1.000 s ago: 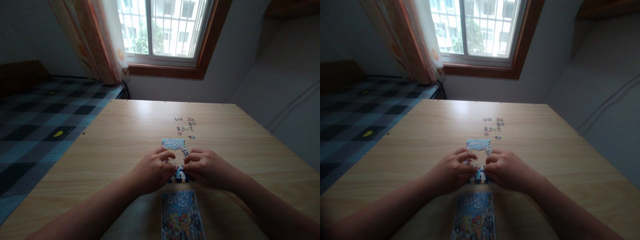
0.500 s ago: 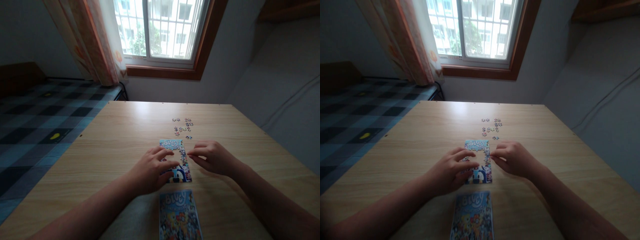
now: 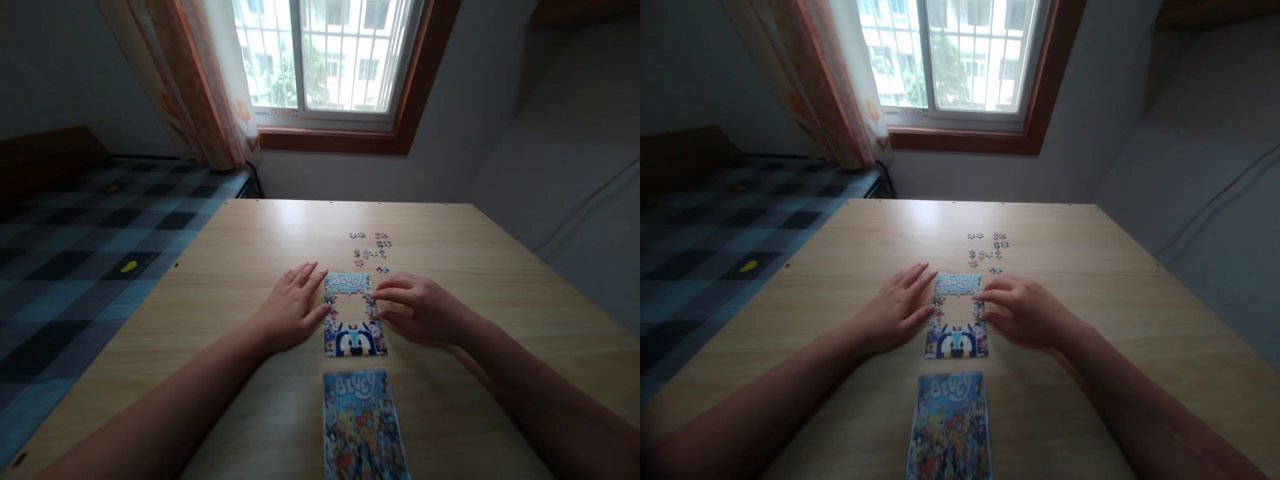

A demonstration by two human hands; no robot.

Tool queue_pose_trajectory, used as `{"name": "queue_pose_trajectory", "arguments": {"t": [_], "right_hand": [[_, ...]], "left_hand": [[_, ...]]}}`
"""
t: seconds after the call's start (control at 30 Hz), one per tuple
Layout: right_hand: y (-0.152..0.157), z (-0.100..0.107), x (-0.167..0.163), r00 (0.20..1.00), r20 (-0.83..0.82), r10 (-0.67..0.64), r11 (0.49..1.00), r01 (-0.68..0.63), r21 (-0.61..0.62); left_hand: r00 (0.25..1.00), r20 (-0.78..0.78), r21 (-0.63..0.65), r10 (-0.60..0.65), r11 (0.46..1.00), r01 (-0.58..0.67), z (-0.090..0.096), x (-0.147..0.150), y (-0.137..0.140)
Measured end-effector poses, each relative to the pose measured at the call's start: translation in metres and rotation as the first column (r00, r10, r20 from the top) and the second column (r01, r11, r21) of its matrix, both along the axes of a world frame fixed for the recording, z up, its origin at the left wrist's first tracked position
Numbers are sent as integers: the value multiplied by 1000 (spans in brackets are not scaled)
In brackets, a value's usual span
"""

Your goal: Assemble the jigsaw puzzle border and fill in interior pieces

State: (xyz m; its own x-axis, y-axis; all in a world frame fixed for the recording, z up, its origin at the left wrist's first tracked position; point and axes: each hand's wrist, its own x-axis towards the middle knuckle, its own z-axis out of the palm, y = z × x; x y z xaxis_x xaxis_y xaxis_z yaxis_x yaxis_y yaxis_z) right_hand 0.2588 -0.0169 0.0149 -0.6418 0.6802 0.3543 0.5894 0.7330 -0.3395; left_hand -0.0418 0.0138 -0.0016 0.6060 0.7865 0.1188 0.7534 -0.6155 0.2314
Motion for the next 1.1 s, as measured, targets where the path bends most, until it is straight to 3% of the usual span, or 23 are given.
{"name": "queue_pose_trajectory", "arguments": {"t": [0.27,0.47,0.83,0.93,1.1], "right_hand": [[-4,6,1,978,198,-61,997,52,50],[-3,-10,-7,965,176,-195,978,178,107],[7,-30,-10,953,72,-293,954,287,84],[11,-33,-9,910,-71,-409,903,415,110],[33,-46,10,682,-381,-624,722,690,51]], "left_hand": [[998,-66,-33,-19,999,16,-4,3,1],[987,-123,-78,107,990,-117,-1,11,3],[936,-152,-65,317,942,-329,-4,19,10],[897,-180,-54,403,907,-418,-5,12,21],[811,-236,19,536,837,-547,-4,-12,55]]}}
